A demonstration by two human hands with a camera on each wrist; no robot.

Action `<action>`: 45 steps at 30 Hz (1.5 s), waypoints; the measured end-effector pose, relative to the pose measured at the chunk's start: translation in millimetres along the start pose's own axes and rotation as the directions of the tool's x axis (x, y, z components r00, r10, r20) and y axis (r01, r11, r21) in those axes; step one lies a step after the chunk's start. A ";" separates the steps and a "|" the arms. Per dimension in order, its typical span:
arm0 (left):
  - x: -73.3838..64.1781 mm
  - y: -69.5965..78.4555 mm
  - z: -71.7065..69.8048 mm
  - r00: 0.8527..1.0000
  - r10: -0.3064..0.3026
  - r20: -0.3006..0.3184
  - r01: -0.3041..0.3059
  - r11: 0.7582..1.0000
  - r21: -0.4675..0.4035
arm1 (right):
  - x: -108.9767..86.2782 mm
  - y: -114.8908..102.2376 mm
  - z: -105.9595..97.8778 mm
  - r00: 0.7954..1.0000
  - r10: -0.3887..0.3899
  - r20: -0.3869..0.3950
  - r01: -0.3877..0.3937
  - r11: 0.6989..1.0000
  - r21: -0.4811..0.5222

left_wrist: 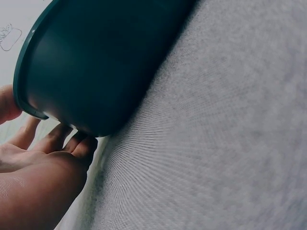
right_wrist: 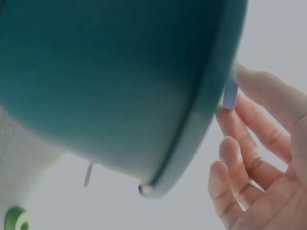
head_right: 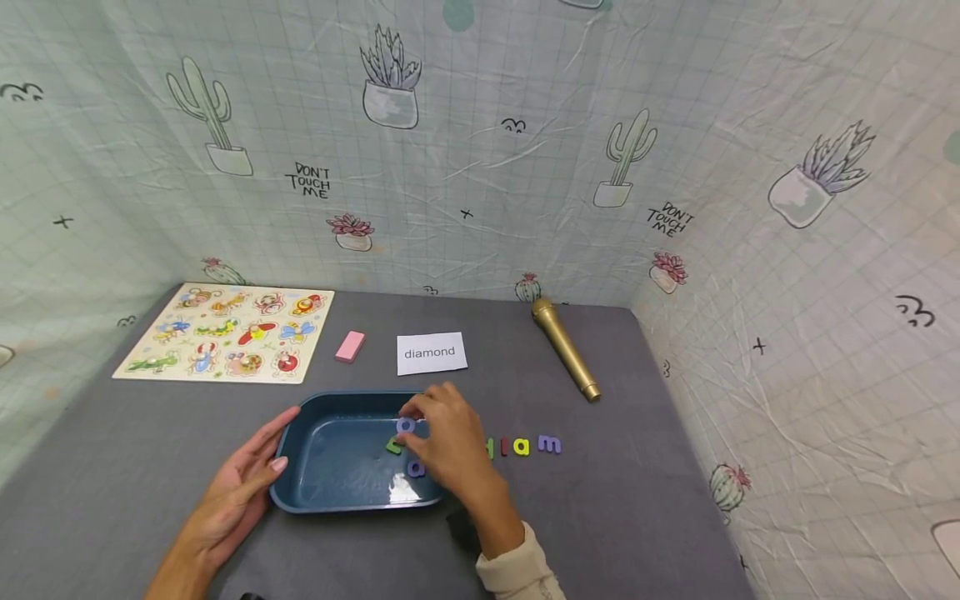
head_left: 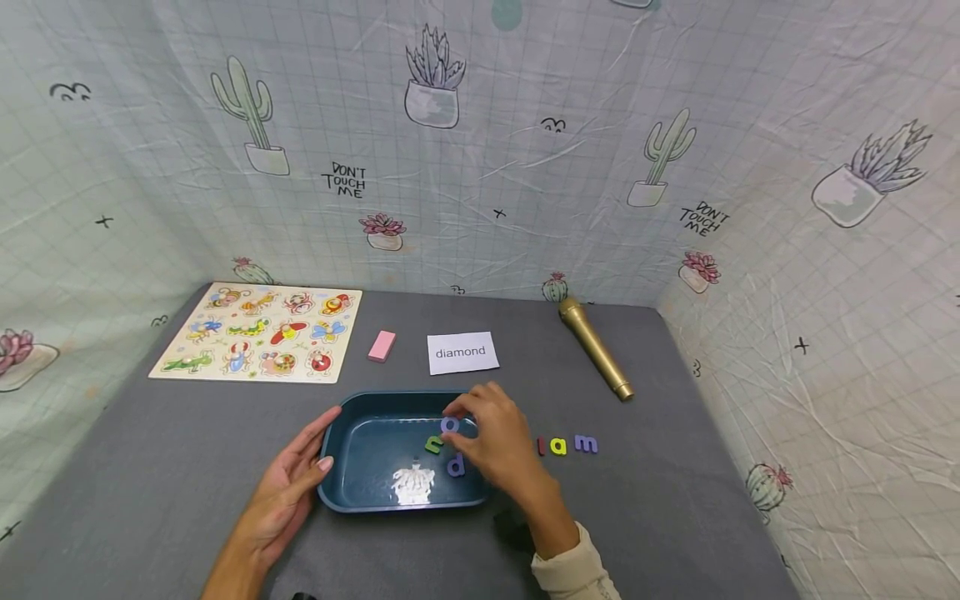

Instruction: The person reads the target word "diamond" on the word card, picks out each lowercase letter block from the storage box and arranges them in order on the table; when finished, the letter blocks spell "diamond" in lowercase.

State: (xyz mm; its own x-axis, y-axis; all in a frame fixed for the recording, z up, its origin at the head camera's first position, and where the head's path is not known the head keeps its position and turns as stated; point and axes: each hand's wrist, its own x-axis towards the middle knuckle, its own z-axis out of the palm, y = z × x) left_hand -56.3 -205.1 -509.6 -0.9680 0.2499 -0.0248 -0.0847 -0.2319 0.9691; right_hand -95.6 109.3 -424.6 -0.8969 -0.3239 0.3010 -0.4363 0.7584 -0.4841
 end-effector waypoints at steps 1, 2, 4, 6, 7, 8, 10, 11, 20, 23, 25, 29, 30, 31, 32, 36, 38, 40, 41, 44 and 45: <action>0.0 -0.1 0.1 1.000 0.000 0.001 0.000 1.000 -0.002 | -0.8 1.2 -2.0 1.000 0.007 -0.004 -0.007 1.000 -0.001; -0.1 -0.1 0.3 1.000 0.001 0.003 -0.001 1.000 -0.005 | -1.6 2.5 -4.0 1.000 0.015 -0.006 -0.015 1.000 0.000; -0.2 -0.3 0.3 1.000 0.003 0.006 -0.003 1.000 -0.008 | -3.1 5.1 -7.8 1.000 0.027 -0.015 -0.027 1.000 -0.001; -0.2 -0.4 0.4 1.000 0.007 0.010 -0.006 1.000 -0.009 | -4.7 7.8 -11.6 0.999 0.040 -0.029 -0.040 0.999 -0.007; -0.2 -0.5 0.4 1.000 0.009 0.011 -0.009 1.000 -0.009 | -5.4 9.0 -13.4 0.998 0.043 -0.037 -0.043 0.999 -0.012; -0.3 -0.6 0.3 1.000 0.010 0.011 -0.010 1.000 -0.009 | -6.1 10.3 -15.2 0.998 0.049 -0.044 -0.049 0.999 -0.014; -0.3 -0.8 0.4 1.000 0.014 0.012 -0.014 1.000 -0.009 | -7.8 13.5 -18.4 0.996 0.060 -0.060 -0.062 0.998 -0.019; -0.3 -0.9 0.3 1.000 0.017 0.012 -0.017 1.000 -0.010 | -8.6 15.6 -19.8 0.996 0.066 -0.066 -0.068 0.998 -0.020; -1.3 -1.5 -0.2 0.999 0.027 0.018 -0.027 0.999 -0.019 | -17.6 39.9 -26.8 0.985 0.082 -0.154 -0.084 0.996 -0.003; -1.6 -1.3 0.0 1.000 0.025 0.018 -0.025 1.000 -0.019 | -21.3 48.0 -30.3 0.981 0.082 -0.175 -0.085 0.996 -0.011; -1.6 -1.1 0.2 1.000 0.023 0.018 -0.023 1.000 -0.017 | -23.9 53.2 -33.5 0.979 0.086 -0.185 -0.091 0.996 -0.019; -1.6 -0.4 0.4 1.000 0.017 0.011 -0.017 1.000 -0.007 | -29.0 64.0 -40.7 0.976 0.097 -0.195 -0.106 0.994 -0.037; -1.6 -0.3 0.5 1.000 0.016 0.009 -0.016 1.000 -0.005 | -30.3 66.7 -42.4 0.975 0.100 -0.197 -0.110 0.993 -0.038; -1.7 -0.1 0.5 1.000 0.015 0.007 -0.015 1.000 -0.003 | -31.4 69.3 -44.1 0.975 0.104 -0.198 -0.114 0.993 -0.037; -1.7 0.0 0.6 1.000 0.014 0.005 -0.014 1.000 -0.001 | -32.6 72.1 -45.5 0.974 0.111 -0.200 -0.121 0.992 -0.042; -1.8 0.4 0.8 1.000 0.010 0.003 -0.010 1.000 0.001 | -37.4 83.3 -50.1 0.969 0.137 -0.205 -0.150 0.987 -0.051; -1.7 0.6 0.9 1.000 0.007 0.003 -0.007 1.000 0.000 | -39.9 89.4 -51.7 0.967 0.146 -0.209 -0.161 0.985 -0.058; -1.6 0.9 1.1 1.000 0.003 0.002 -0.003 1.000 -0.001 | -42.3 96.0 -53.3 0.965 0.146 -0.218 -0.164 0.984 -0.067; -1.4 1.0 1.1 1.000 0.001 0.002 -0.001 1.000 -0.002 | -43.4 99.7 -53.9 0.964 0.142 -0.225 -0.162 0.984 -0.071; -1.1 1.0 1.4 1.000 -0.003 -0.002 0.003 1.000 -0.004 | -47.2 109.6 -56.6 0.960 0.143 -0.241 -0.167 0.983 -0.081; -1.1 1.1 1.4 1.000 -0.004 -0.004 0.004 1.000 -0.003 | -48.5 112.4 -57.7 0.959 0.150 -0.241 -0.174 0.981 -0.081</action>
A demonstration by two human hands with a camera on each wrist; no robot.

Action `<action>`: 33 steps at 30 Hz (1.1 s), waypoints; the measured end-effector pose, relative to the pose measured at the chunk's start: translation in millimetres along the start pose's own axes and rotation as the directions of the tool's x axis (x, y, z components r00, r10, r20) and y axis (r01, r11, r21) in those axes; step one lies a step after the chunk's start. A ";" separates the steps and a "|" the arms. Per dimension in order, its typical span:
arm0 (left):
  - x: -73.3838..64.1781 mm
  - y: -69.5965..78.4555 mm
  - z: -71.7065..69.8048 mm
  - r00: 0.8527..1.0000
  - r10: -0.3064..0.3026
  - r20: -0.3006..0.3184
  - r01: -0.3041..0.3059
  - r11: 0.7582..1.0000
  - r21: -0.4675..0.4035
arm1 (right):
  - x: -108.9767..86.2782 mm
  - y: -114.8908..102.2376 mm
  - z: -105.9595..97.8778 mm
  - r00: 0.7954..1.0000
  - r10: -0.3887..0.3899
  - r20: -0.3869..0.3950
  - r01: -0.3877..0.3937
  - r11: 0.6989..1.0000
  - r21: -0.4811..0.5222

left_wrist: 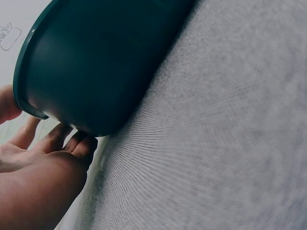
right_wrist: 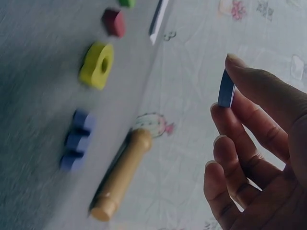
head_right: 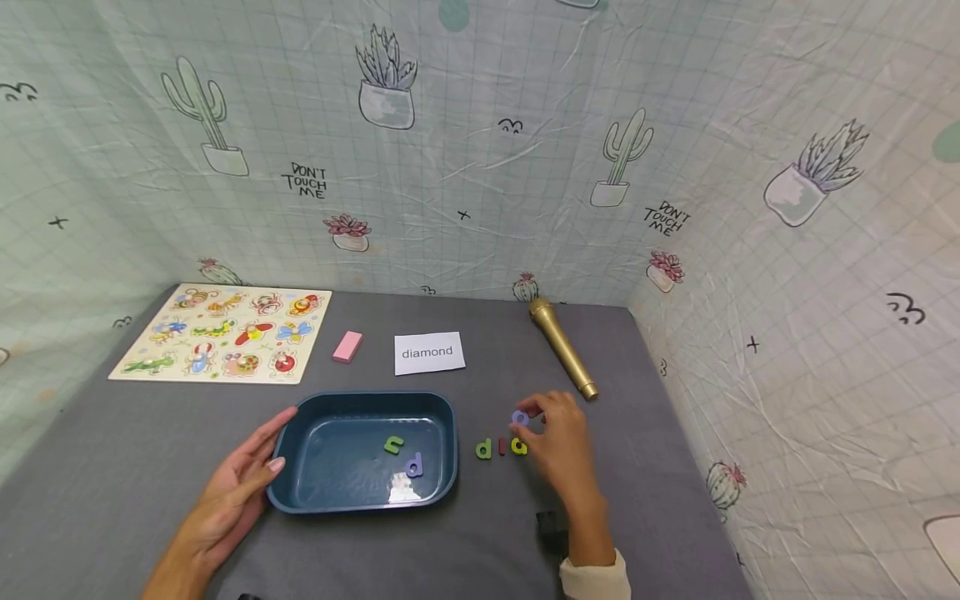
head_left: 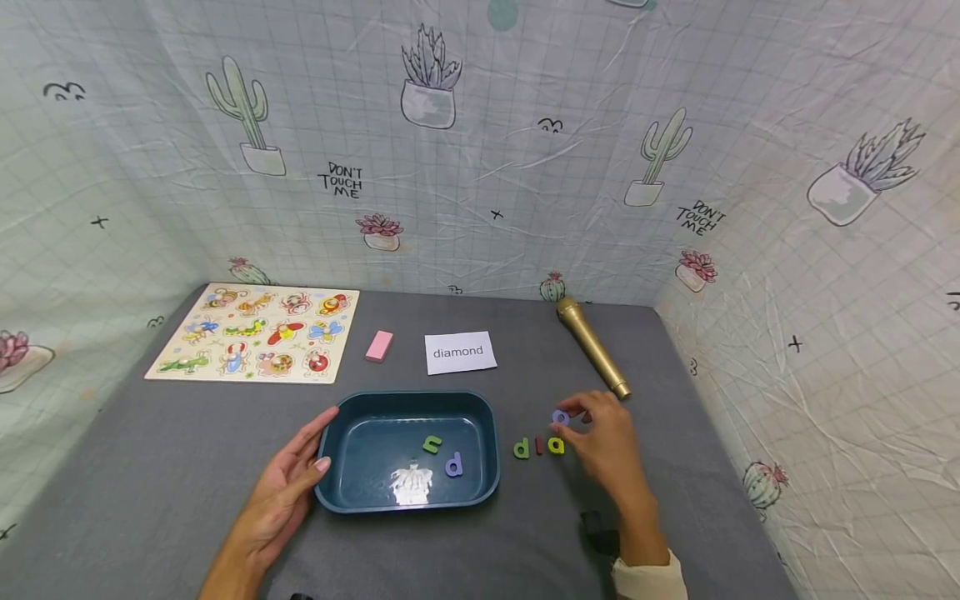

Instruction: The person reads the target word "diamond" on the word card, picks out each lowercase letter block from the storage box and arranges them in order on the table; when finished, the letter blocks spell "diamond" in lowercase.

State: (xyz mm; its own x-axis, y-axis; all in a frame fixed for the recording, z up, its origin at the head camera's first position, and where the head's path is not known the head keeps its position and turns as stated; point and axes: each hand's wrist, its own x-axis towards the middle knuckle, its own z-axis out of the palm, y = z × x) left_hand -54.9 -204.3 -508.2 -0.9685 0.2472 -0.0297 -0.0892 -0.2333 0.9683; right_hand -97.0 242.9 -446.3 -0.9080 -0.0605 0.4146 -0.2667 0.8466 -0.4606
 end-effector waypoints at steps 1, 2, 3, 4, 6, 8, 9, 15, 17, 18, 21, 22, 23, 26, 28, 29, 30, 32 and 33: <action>0.0 -0.1 0.0 1.000 -0.001 -0.001 0.001 1.000 -0.001 | -0.6 2.9 -1.0 1.000 0.008 0.002 -0.008 1.000 -0.001; 0.1 -0.2 0.0 1.000 -0.001 -0.002 0.001 1.000 -0.002 | -1.1 5.6 -1.9 1.000 0.019 0.009 -0.019 1.000 -0.002; 0.1 -0.4 0.0 1.000 -0.002 -0.002 0.002 1.000 -0.004 | -1.8 8.2 -2.7 0.999 0.032 0.017 -0.032 0.999 -0.002; 0.1 -0.4 0.0 1.000 -0.002 -0.002 0.002 1.000 -0.003 | -2.3 10.9 -3.4 0.999 0.046 0.027 -0.046 0.999 -0.002; 0.2 -0.5 0.0 1.000 -0.002 0.001 0.002 1.000 -0.003 | -3.4 16.2 -4.5 0.997 0.068 0.044 -0.068 0.998 -0.005; 0.2 -0.8 0.1 1.000 -0.003 0.003 0.003 1.000 -0.005 | -4.5 22.3 -5.4 0.995 0.080 0.058 -0.080 0.997 -0.010; 0.3 -1.0 0.0 1.000 -0.003 0.004 0.003 1.000 -0.005 | -5.1 25.2 -6.0 0.995 0.084 0.062 -0.083 0.996 -0.010; 1.1 -1.4 -0.7 1.000 -0.002 0.005 0.003 1.000 -0.006 | -8.4 42.0 -10.1 0.988 0.122 0.090 -0.120 0.992 -0.031; 1.1 -1.1 -0.7 1.000 -0.004 0.003 0.004 1.000 -0.003 | -9.4 47.0 -11.8 0.986 0.136 0.093 -0.133 0.990 -0.037; 1.0 -0.9 -0.7 1.000 -0.007 0.001 0.007 1.000 -0.002 | -9.8 49.5 -12.3 0.985 0.141 0.095 -0.138 0.990 -0.035; 1.0 0.0 -0.1 1.000 -0.020 -0.009 0.020 1.000 0.000 | -11.4 56.5 -14.7 0.982 0.157 0.105 -0.153 0.987 -0.046; 1.1 0.4 0.1 1.000 -0.025 -0.013 0.025 1.000 0.002 | -12.2 58.5 -15.8 0.980 0.165 0.112 -0.160 0.986 -0.050; 1.3 0.8 0.3 0.999 -0.030 -0.016 0.030 1.000 0.003 | -12.9 60.5 -17.0 0.979 0.169 0.118 -0.163 0.985 -0.057; 1.7 1.7 0.7 0.999 -0.042 -0.022 0.042 0.999 0.005 | -14.3 66.7 -20.2 0.971 0.192 0.142 -0.182 0.980 -0.077; 1.7 1.7 0.6 0.999 -0.043 -0.022 0.043 0.999 0.006 | -14.8 71.4 -21.7 0.967 0.200 0.155 -0.187 0.978 -0.093; 1.6 1.8 0.6 0.999 -0.044 -0.022 0.045 0.999 0.006 | -14.9 73.7 -22.3 0.965 0.204 0.163 -0.189 0.977 -0.100; 1.5 1.9 0.7 0.999 -0.045 -0.022 0.045 0.999 0.007 | -14.9 76.1 -22.6 0.962 0.210 0.173 -0.195 0.975 -0.103; 1.2 1.8 0.6 0.999 -0.042 -0.022 0.042 0.999 0.010 | -15.1 79.8 -23.1 0.957 0.219 0.191 -0.200 0.973 -0.115; 1.1 1.7 0.5 0.999 -0.041 -0.023 0.041 0.999 0.010 | -15.1 81.4 -23.2 0.953 0.226 0.200 -0.206 0.971 -0.118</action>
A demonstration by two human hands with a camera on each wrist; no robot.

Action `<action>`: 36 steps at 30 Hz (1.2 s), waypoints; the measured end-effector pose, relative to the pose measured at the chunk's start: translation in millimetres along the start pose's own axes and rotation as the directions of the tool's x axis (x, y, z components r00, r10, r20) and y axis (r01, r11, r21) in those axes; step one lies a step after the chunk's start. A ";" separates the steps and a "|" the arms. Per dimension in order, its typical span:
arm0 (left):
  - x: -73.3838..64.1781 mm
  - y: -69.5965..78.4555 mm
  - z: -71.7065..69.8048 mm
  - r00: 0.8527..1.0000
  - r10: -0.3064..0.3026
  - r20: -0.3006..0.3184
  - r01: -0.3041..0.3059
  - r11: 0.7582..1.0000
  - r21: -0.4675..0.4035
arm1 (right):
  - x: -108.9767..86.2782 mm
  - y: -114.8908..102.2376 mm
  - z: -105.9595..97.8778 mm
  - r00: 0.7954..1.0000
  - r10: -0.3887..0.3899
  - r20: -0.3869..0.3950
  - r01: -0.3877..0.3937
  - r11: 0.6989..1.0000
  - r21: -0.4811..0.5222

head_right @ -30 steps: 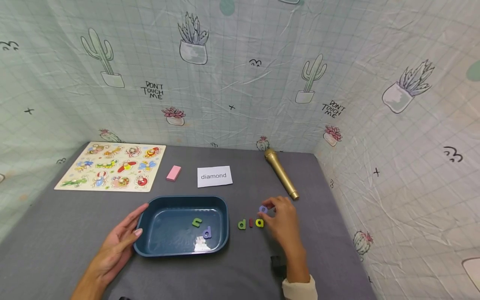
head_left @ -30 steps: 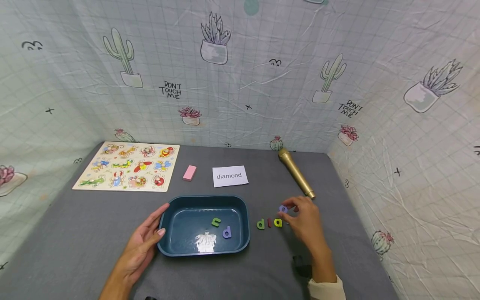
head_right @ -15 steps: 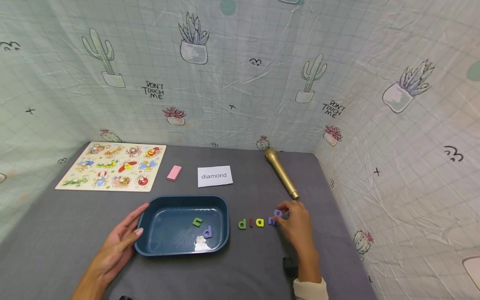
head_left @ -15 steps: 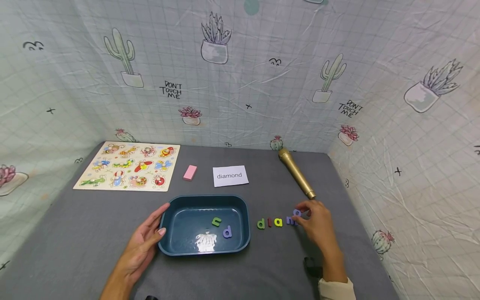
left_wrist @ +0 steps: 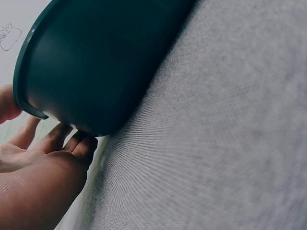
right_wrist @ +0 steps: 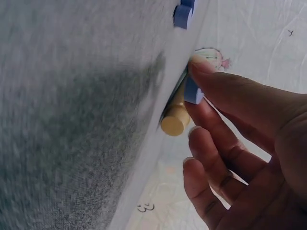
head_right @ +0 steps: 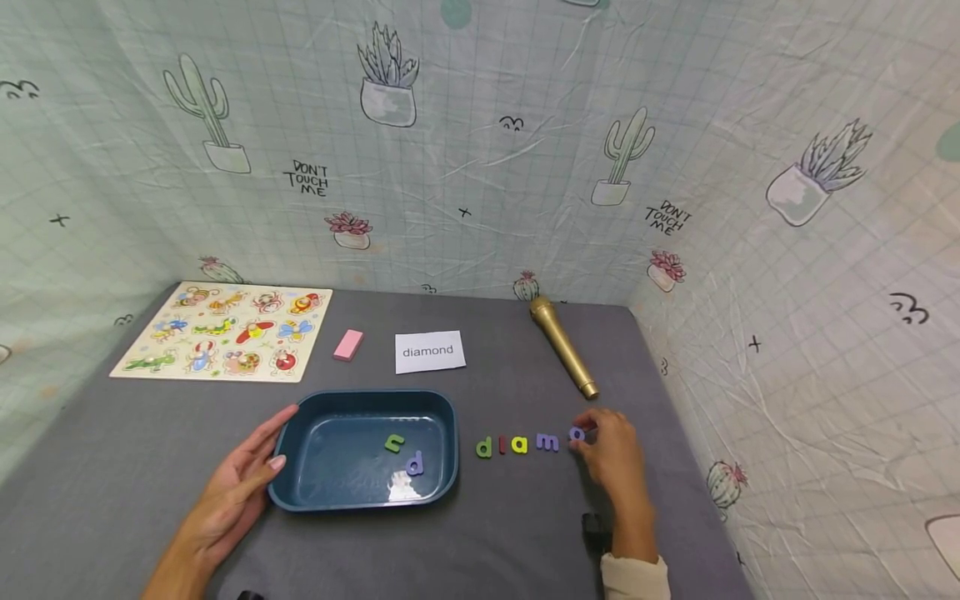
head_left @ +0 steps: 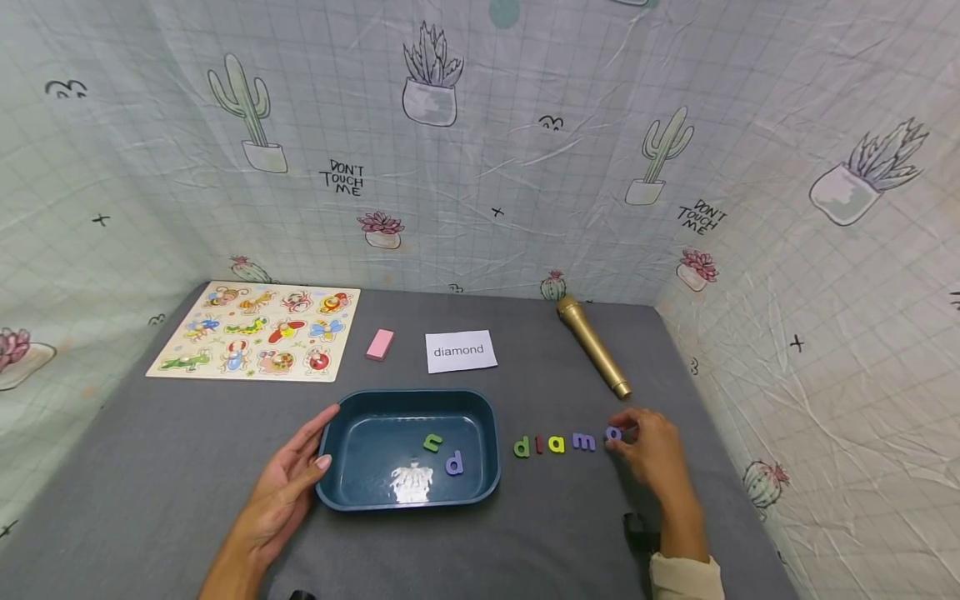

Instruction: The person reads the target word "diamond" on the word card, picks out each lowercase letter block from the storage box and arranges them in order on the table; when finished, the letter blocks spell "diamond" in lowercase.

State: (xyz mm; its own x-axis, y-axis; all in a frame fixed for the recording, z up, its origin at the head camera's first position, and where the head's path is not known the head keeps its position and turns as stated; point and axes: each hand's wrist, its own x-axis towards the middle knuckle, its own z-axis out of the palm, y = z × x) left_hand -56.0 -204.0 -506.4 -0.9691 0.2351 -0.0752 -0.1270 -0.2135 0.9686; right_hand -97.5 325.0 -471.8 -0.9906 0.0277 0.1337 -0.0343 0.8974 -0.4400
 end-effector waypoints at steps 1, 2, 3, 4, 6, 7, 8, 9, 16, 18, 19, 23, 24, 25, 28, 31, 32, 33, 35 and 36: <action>-0.1 -0.1 -0.1 1.000 0.001 0.001 -0.001 1.000 0.000 | 0.5 0.9 -0.2 1.000 0.007 0.011 -0.007 1.000 -0.002; -0.2 -0.1 -0.1 1.000 0.002 0.001 -0.002 1.000 0.000 | 1.1 1.8 -0.2 1.000 0.017 0.024 -0.017 1.000 -0.005; -0.2 -0.3 -0.3 1.000 0.004 0.002 -0.004 1.000 -0.001 | 1.6 2.2 -0.3 0.999 0.025 0.036 -0.025 1.000 -0.008; -0.2 -0.6 -0.5 1.000 0.006 0.003 -0.006 1.000 0.000 | 2.2 2.5 -0.3 0.998 0.034 0.047 -0.033 0.999 -0.011; 0.3 -0.9 -0.7 1.000 0.007 0.006 -0.007 1.000 -0.001 | 4.0 2.9 0.1 0.996 0.052 0.070 -0.051 0.999 -0.011; 0.7 -0.8 -0.9 1.000 0.005 0.008 -0.005 1.000 0.000 | 4.5 3.0 0.5 0.995 0.060 0.080 -0.060 0.998 -0.011; 1.1 -0.7 -0.8 1.000 0.002 0.008 -0.002 1.000 0.000 | 5.3 3.0 0.8 0.994 0.065 0.089 -0.064 0.998 -0.008; 1.5 -0.5 -0.8 1.000 -0.001 0.009 0.001 1.000 0.001 | 5.8 3.0 1.2 0.993 0.071 0.096 -0.071 0.997 -0.006; 2.1 1.1 -0.7 1.000 -0.024 0.000 0.024 1.000 0.007 | 7.0 2.5 2.5 0.990 0.088 0.113 -0.088 0.996 -0.003; 1.8 1.1 -0.8 1.000 -0.024 -0.003 0.024 1.000 0.006 | 7.0 2.8 2.7 0.988 0.089 0.123 -0.089 0.996 -0.009; 1.6 1.1 -0.7 1.000 -0.022 -0.003 0.022 1.000 0.005 | 6.9 2.6 2.6 0.988 0.089 0.128 -0.088 0.996 -0.013; 1.1 0.5 -0.2 1.000 -0.017 -0.005 0.017 1.000 0.002 | 6.5 1.2 1.4 0.983 0.107 0.151 -0.105 0.994 -0.027; 1.1 0.5 0.0 1.000 -0.017 -0.007 0.017 1.000 0.002 | 6.3 0.1 0.7 0.982 0.112 0.149 -0.109 0.994 -0.027; 1.1 0.5 0.2 1.000 -0.018 -0.008 0.018 1.000 0.003 | 5.6 -1.3 -0.5 0.983 0.112 0.144 -0.110 0.994 -0.024; 1.1 0.7 0.6 1.000 -0.022 -0.013 0.022 1.000 0.008 | 3.4 -6.8 -5.1 0.992 0.087 0.095 -0.087 0.996 -0.003; 1.0 1.1 0.7 1.000 -0.025 -0.011 0.025 1.000 0.010 | 1.5 -15.0 -11.7 1.000 0.021 0.021 -0.021 1.000 0.023; 0.9 1.2 0.7 1.000 -0.025 -0.010 0.025 1.000 0.010 | 1.3 -18.3 -14.1 1.000 -0.002 -0.002 0.003 1.000 0.029; 0.9 1.2 0.7 1.000 -0.027 -0.010 0.027 1.000 0.011 | 1.0 -21.8 -16.3 0.999 -0.025 -0.023 0.026 0.999 0.034; 1.0 1.4 0.6 0.999 -0.032 -0.009 0.032 0.999 0.010 | 0.6 -29.9 -20.8 0.996 -0.061 -0.057 0.064 0.997 0.046; 1.3 1.5 0.6 0.999 -0.034 -0.011 0.034 0.999 0.012 | 0.2 -34.5 -22.8 0.994 -0.078 -0.074 0.082 0.995 0.052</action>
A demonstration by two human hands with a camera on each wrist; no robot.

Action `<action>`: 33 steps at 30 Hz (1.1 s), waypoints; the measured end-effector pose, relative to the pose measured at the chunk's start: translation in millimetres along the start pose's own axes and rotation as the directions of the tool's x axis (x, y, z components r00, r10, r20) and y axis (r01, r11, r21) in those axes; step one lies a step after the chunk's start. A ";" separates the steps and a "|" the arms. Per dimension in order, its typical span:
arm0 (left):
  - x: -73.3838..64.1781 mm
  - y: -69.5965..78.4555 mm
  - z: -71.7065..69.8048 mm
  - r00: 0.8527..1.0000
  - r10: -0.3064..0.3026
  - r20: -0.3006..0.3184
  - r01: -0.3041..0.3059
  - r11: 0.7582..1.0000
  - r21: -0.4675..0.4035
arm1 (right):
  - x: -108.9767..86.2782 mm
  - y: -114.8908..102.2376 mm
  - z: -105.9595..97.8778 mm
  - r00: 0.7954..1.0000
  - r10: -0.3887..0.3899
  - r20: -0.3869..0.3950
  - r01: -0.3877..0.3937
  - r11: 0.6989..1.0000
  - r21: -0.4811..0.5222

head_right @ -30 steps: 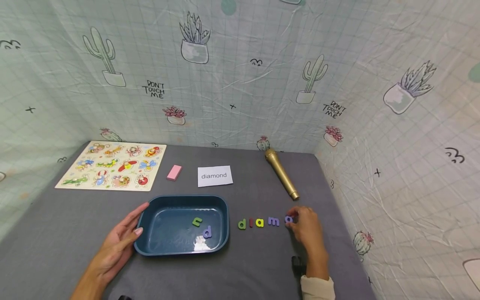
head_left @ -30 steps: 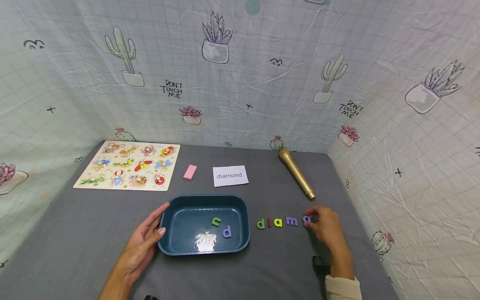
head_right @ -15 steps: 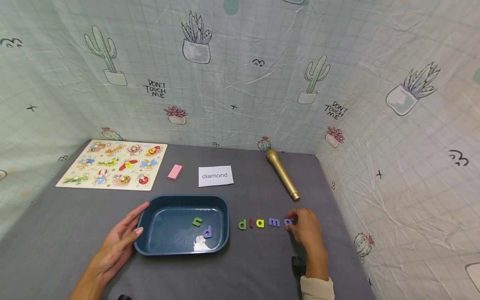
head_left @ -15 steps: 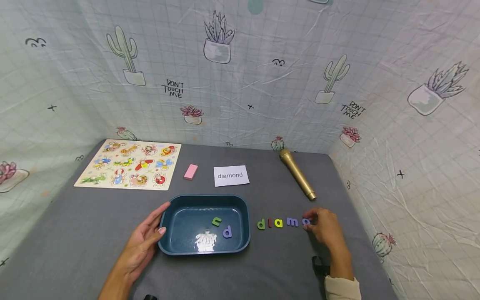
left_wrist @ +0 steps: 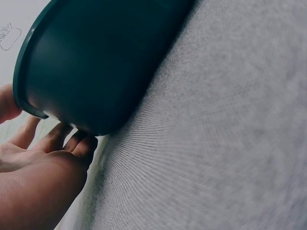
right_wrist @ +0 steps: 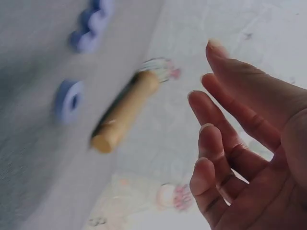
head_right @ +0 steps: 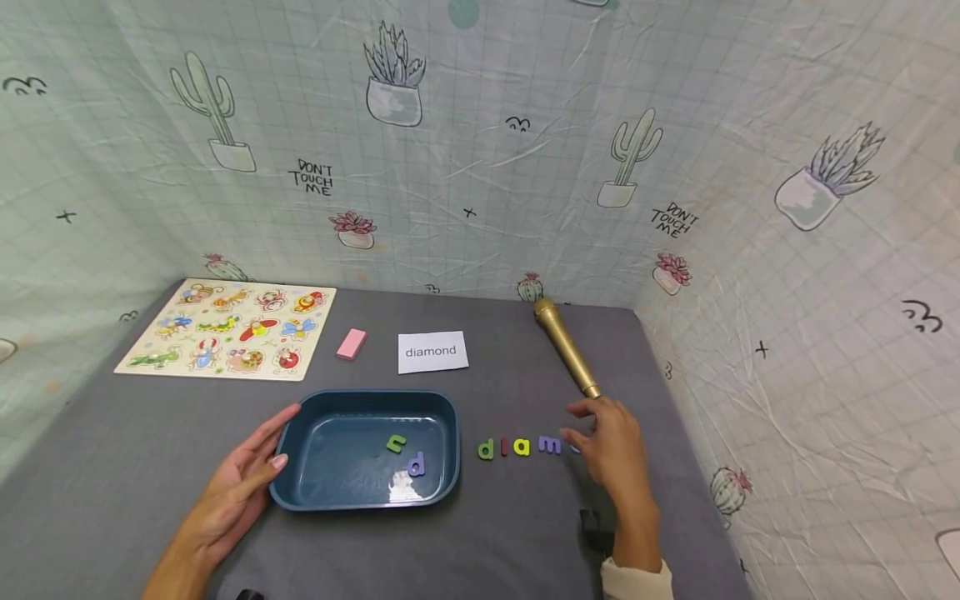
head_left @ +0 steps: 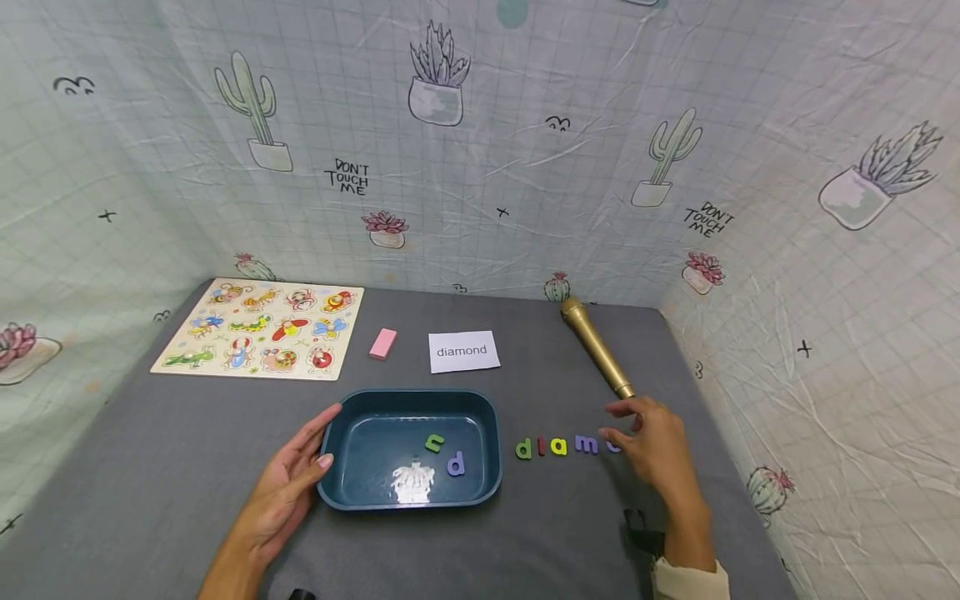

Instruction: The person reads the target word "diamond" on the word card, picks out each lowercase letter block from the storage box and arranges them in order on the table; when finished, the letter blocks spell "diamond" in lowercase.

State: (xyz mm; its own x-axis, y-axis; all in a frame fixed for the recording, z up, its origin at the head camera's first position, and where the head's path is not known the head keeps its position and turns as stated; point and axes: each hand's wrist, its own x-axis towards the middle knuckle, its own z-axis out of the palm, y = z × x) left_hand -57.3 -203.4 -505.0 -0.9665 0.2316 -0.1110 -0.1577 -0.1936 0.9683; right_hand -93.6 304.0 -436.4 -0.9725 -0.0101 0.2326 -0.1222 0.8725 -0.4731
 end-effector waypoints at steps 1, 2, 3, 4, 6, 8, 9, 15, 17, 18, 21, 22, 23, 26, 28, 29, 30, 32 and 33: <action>0.0 0.0 0.1 1.000 -0.002 -0.002 0.002 1.000 0.002 | 0.0 -4.8 -1.2 1.000 -0.016 -0.013 0.016 1.000 0.003; 0.0 0.0 0.2 1.000 -0.004 -0.004 0.004 1.000 0.004 | -0.1 -9.9 -2.1 0.999 -0.032 -0.025 0.032 0.999 0.006; 0.0 0.0 0.2 1.000 -0.006 -0.007 0.006 1.000 0.005 | -0.2 -15.2 -2.6 0.998 -0.047 -0.035 0.047 0.999 0.009; 0.1 0.1 0.2 1.000 -0.006 -0.009 0.006 1.000 0.007 | -0.2 -20.7 -2.9 0.997 -0.063 -0.045 0.063 0.998 0.010; 0.0 0.3 0.3 1.000 -0.004 -0.012 0.004 1.000 0.011 | -0.3 -31.6 -2.3 0.994 -0.093 -0.061 0.094 0.995 0.021; -0.5 0.5 0.3 1.000 -0.004 -0.013 0.004 1.000 0.010 | -0.8 -42.1 -0.7 0.990 -0.120 -0.074 0.123 0.992 0.033; -0.8 0.6 0.3 1.000 -0.005 -0.014 0.005 1.000 0.011 | -1.2 -47.4 0.3 0.988 -0.134 -0.079 0.137 0.990 0.040; -0.8 1.4 1.2 1.000 -0.016 -0.018 0.017 1.000 0.008 | -2.1 -76.8 8.1 0.980 -0.187 -0.065 0.192 0.979 0.065; -0.7 1.4 1.2 1.000 -0.016 -0.017 0.016 1.000 0.007 | -2.0 -85.7 11.3 0.980 -0.192 -0.053 0.196 0.978 0.069; -0.7 1.3 1.2 1.000 -0.016 -0.016 0.016 1.000 0.007 | -2.0 -90.1 12.9 0.980 -0.194 -0.047 0.197 0.978 0.071; -0.4 0.9 1.2 1.000 -0.013 -0.013 0.013 1.000 0.006 | -2.4 -102.7 18.0 0.978 -0.206 -0.031 0.208 0.976 0.071; -0.3 0.8 1.2 1.000 -0.010 -0.013 0.011 1.000 0.005 | -2.6 -106.5 20.1 0.977 -0.212 -0.026 0.213 0.974 0.072; -0.3 0.5 1.0 1.000 -0.005 -0.011 0.005 1.000 0.004 | -2.7 -110.4 22.3 0.976 -0.217 -0.018 0.217 0.974 0.071; -0.2 -0.3 0.3 1.000 0.010 -0.007 -0.010 1.000 0.002 | -3.8 -123.1 27.9 0.972 -0.236 -0.003 0.236 0.969 0.079; -0.4 -0.6 -0.1 1.000 0.016 -0.004 -0.016 1.000 0.001 | -4.3 -131.2 31.2 0.969 -0.247 0.013 0.245 0.965 0.094; -0.4 -0.8 -0.2 1.000 0.019 -0.003 -0.019 1.000 0.001 | -4.5 -135.4 32.7 0.967 -0.255 0.019 0.252 0.962 0.104; -0.4 -0.8 -0.2 1.000 0.017 -0.003 -0.017 1.000 0.001 | -4.7 -139.1 34.3 0.964 -0.266 0.023 0.261 0.958 0.117; -0.3 -0.8 0.1 1.000 0.014 -0.006 -0.014 1.000 0.001 | -4.8 -145.2 37.8 0.957 -0.286 0.037 0.279 0.950 0.139; -0.4 -0.9 0.1 1.000 0.015 -0.005 -0.015 1.000 0.001 | -4.7 -148.0 39.9 0.954 -0.297 0.043 0.288 0.946 0.146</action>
State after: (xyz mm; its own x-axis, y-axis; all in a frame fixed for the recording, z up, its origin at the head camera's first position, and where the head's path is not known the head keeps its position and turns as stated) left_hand -56.7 -203.3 -505.8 -0.9697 0.2240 -0.0975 -0.1429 -0.1964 0.9700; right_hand -78.8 155.4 -401.4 -0.8999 -0.2900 0.3258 -0.4249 0.7515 -0.5047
